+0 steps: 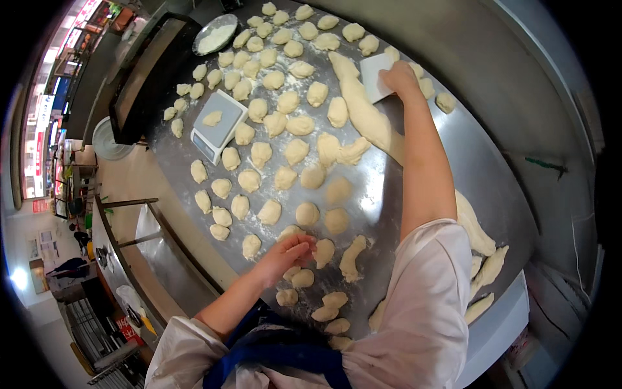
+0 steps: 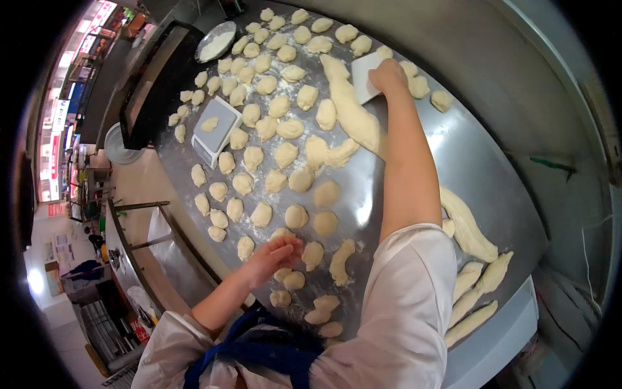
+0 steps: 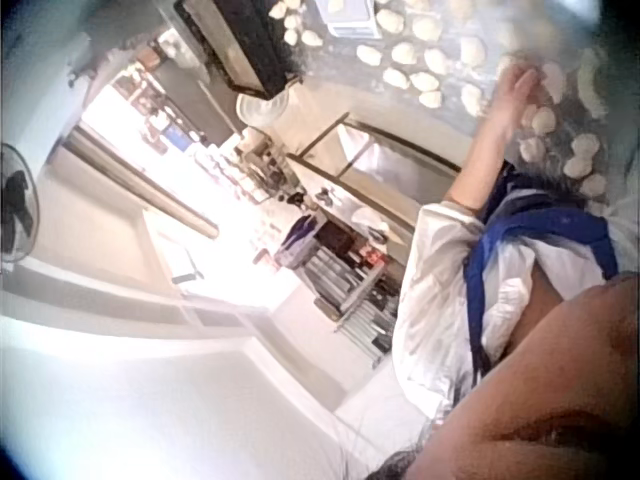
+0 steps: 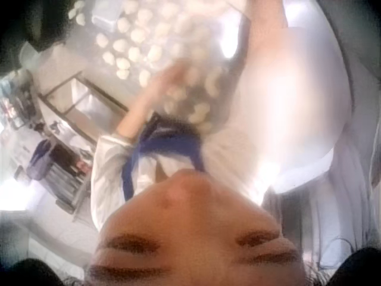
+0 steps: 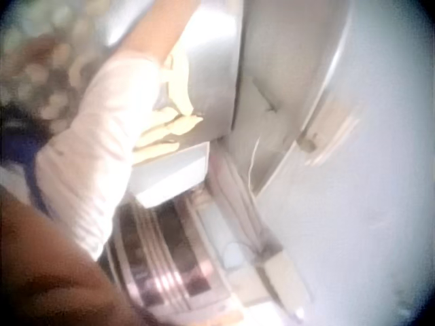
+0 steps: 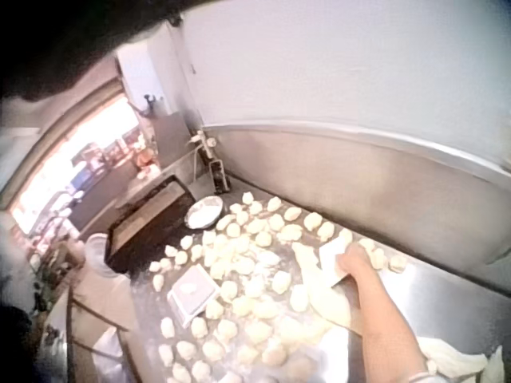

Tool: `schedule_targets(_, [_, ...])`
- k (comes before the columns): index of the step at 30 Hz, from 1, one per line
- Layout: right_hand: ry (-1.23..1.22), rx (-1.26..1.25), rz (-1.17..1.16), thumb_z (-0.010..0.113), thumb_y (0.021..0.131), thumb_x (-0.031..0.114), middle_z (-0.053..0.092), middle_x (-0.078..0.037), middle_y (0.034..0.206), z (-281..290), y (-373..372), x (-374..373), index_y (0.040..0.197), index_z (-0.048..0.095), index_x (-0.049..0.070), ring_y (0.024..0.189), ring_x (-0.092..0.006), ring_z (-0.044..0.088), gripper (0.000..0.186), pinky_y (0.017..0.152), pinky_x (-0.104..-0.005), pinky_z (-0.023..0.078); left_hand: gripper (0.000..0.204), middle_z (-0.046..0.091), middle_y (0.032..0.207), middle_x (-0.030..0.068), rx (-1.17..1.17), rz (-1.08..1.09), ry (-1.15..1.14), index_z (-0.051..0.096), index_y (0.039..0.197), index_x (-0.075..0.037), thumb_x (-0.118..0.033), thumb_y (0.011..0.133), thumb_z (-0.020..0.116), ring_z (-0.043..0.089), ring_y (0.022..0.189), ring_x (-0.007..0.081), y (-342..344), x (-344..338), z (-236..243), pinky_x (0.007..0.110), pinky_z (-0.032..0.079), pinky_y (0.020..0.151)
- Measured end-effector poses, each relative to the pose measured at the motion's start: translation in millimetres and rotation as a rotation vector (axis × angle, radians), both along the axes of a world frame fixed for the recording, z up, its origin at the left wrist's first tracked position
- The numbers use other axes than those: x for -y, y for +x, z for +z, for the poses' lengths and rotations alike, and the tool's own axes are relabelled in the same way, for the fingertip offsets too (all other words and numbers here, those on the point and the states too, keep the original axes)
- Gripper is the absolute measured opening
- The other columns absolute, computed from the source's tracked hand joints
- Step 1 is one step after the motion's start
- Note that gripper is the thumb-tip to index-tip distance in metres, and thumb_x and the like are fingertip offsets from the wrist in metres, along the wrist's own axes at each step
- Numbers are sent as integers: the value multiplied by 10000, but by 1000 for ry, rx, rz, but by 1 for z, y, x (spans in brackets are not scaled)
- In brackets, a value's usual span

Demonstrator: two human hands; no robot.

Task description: The person portioned dough, weighed individual pieces on a digital scale, and rolled them into long, thin shapes on a metal workbench.

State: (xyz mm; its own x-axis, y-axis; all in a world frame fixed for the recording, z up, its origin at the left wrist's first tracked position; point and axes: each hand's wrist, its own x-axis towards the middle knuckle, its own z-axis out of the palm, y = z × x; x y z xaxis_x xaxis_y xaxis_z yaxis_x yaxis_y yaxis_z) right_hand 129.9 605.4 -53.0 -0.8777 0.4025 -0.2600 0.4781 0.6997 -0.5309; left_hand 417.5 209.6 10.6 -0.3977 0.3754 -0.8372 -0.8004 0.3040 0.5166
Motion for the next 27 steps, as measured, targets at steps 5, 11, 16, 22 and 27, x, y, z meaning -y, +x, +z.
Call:
schedule_targets(5, [143,-101,-2,678,835,252,690,-205,1146,0,-21,35,1101,717,26,1070,-328,674,351,893,-413,546,323,623,1179,21,-13,9,-13,547,1311,-81,-255,1046,485,608,1016,116,5,14,-2,277,496,883])
schedule_targets(11, [122,-154,317,634,881,368,676,-216,1147,123,7,127,1057,700,24,1090,-344,648,391,900,-471,517,325,623,1192,33,-42,54,-41,548,1321,-90,-248,1044,486,608,1010,118,7,14,3,277,498,895])
schedule_targets(16, [172,-382,52,709,845,323,622,-152,1223,55,7,122,1157,640,46,1177,-327,580,423,944,-471,497,323,624,1178,35,-53,9,-3,550,1319,-86,-238,1040,491,604,996,116,-1,3,12,270,496,889])
schedule_targets(22, [-187,-468,-70,729,771,235,590,-153,1173,6,23,92,1120,607,121,1058,-344,610,386,900,-434,506,335,628,1152,53,-155,29,113,540,1321,-58,-199,1018,529,600,966,128,-34,-31,7,253,502,841])
schedule_targets(27, [-473,-926,-38,736,733,220,594,-145,1061,67,117,106,1039,610,73,976,-342,597,362,869,-419,487,384,606,1160,66,-448,231,220,505,1286,-63,-120,935,652,603,1063,166,-95,-123,28,325,525,878])
